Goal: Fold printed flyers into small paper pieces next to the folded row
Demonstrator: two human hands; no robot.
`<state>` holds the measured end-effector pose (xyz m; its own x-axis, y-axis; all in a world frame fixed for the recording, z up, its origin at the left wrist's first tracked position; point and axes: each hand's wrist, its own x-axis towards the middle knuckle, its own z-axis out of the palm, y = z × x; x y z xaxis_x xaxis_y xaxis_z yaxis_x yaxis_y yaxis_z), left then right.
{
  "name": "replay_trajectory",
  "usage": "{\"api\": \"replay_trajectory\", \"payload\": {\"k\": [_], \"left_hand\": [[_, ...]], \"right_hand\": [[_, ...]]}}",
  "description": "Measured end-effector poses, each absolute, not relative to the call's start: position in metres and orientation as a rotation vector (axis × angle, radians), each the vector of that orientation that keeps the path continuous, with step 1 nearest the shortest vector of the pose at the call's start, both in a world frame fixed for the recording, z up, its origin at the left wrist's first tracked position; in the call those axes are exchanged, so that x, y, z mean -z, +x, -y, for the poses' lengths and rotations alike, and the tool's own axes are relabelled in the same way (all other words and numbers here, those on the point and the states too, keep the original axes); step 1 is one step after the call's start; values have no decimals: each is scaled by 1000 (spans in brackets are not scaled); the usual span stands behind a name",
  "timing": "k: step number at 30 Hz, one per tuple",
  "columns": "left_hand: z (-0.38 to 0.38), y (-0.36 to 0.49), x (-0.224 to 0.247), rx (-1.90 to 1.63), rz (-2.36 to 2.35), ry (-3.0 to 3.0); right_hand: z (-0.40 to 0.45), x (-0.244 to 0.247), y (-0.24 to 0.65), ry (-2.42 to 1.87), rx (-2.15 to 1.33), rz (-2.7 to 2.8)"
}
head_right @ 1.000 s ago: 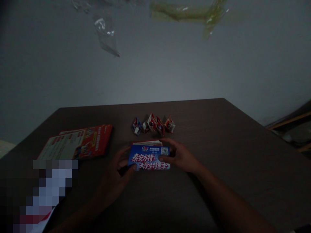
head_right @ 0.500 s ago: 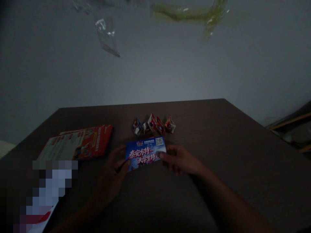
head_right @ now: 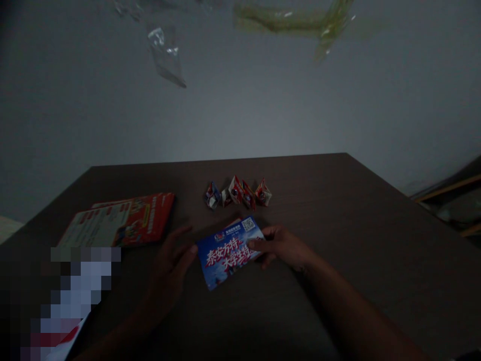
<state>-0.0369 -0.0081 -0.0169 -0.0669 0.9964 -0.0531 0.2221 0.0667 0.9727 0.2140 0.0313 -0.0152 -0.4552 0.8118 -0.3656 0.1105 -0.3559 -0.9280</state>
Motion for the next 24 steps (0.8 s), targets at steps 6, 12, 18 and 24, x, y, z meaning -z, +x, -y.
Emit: {"api": "replay_trajectory", "payload": {"k": [6,12,18,24], "left_hand": [[0,-43,24,-1153,-1571,1471],[-2,-40,22,-990,-1524,1594],[-13,-34,15,-784,-1332,1559],[-22,-33,11,-683,-1239,1554]], "right_hand": [[-32,14,218,-1248,-1833,1417],[-31,11,216,-1155,-1802,1532],[-30,16,208,-1137,-1748,1564],[-28,19,205,-1183,-1740,1516]]}}
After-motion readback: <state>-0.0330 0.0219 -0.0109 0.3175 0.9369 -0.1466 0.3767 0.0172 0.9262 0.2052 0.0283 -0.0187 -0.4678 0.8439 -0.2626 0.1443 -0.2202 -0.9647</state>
